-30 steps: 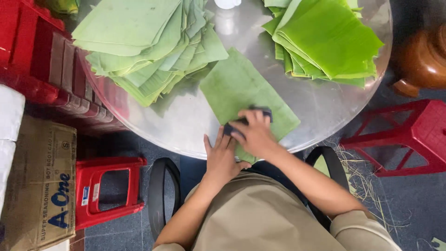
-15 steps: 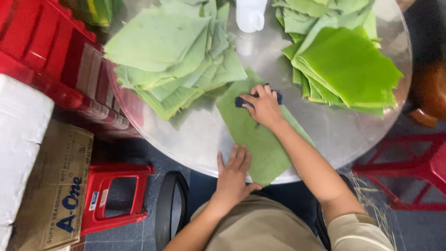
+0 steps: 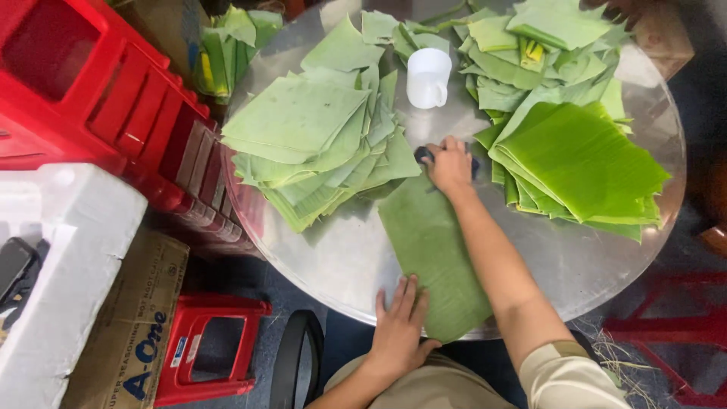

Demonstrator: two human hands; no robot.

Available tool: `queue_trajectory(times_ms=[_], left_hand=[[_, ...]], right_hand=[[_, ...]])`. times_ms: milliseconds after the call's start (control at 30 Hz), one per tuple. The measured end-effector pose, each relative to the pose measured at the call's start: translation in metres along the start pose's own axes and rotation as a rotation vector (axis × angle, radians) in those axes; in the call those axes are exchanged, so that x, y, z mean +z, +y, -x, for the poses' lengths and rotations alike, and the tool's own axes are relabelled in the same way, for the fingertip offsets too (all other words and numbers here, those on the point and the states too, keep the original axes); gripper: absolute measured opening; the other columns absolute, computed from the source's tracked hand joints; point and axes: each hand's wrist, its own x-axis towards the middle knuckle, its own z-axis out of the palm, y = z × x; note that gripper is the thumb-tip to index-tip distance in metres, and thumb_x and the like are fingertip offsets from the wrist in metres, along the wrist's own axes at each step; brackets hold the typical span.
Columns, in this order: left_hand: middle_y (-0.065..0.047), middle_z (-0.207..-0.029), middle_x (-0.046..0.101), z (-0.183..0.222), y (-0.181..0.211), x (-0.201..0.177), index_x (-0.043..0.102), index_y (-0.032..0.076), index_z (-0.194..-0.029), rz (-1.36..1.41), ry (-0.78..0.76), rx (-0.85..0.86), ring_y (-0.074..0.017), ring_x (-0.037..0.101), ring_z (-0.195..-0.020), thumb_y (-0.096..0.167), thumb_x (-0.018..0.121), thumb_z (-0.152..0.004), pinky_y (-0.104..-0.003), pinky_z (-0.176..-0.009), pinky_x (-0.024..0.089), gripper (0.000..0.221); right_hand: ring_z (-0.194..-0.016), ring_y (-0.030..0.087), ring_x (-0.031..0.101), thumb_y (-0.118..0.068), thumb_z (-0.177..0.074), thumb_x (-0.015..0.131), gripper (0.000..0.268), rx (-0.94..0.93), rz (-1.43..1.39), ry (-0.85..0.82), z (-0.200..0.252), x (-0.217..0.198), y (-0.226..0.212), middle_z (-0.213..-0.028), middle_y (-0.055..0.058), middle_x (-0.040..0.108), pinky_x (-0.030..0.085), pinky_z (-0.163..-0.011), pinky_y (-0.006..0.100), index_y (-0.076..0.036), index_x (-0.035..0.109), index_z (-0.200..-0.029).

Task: Cleaning banana leaves with a cloth and stacking them on a table

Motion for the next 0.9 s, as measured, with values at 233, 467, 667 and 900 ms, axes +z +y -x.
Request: queue_trajectory(times_ms=[233, 467, 667, 900], left_hand=[[-0.016, -0.134, 0.058, 0.015, 0.024, 0.001, 0.063, 0.009, -0.131, 0.161, 0.112, 0.301, -0.0373, 0.051, -0.118, 0.051, 0.082, -0.072, -0.050, -0.085, 0.038, 0.075], [-0.007, -0.077, 0.050, -0.024, 0.044, -0.027, 0.060, 0.008, -0.077, -0.069, 0.445, 0.472, -0.0289, 0.051, -0.074, 0.006, 0.064, -0.081, -0.040, -0.055, 0.039, 0.007], [-0.003, -0.096, 0.062, -0.065, 0.082, -0.111, 0.073, 0.014, -0.103, 0.043, 0.979, 0.447, -0.0215, 0.064, -0.083, 0.010, 0.059, -0.087, -0.031, -0.068, 0.055, 0.022], [-0.012, -0.076, 0.067, -0.121, 0.024, -0.158, 0.071, 0.006, -0.087, 0.481, 1.004, 0.101, -0.0371, 0.069, -0.075, -0.004, 0.068, -0.082, -0.042, -0.070, 0.056, 0.011]], right_hand=[[-0.101, 0.024, 0.068, -0.029, -0.095, 0.073, 0.027, 0.297, -0.655, 0.208, 0.059, -0.064, 0.098, -0.114, 0.008, 0.076, 0.049, -0.090, 0.039, -0.013, 0.077, -0.117], [-0.107, 0.014, 0.072, -0.023, -0.086, 0.078, 0.029, 0.357, -1.237, 0.471, 0.236, -0.115, 0.243, -0.118, 0.003, 0.074, 0.056, -0.102, 0.029, -0.015, 0.076, -0.113], [-0.104, 0.017, 0.069, -0.029, -0.089, 0.079, 0.031, 0.288, -1.042, 0.603, 0.352, -0.139, 0.287, -0.115, 0.004, 0.073, 0.054, -0.098, 0.030, -0.016, 0.076, -0.116], [-0.100, 0.019, 0.067, -0.037, -0.093, 0.080, 0.034, 0.233, -0.820, 0.790, 0.342, -0.154, 0.224, -0.111, 0.005, 0.071, 0.052, -0.094, 0.031, -0.017, 0.077, -0.120]])
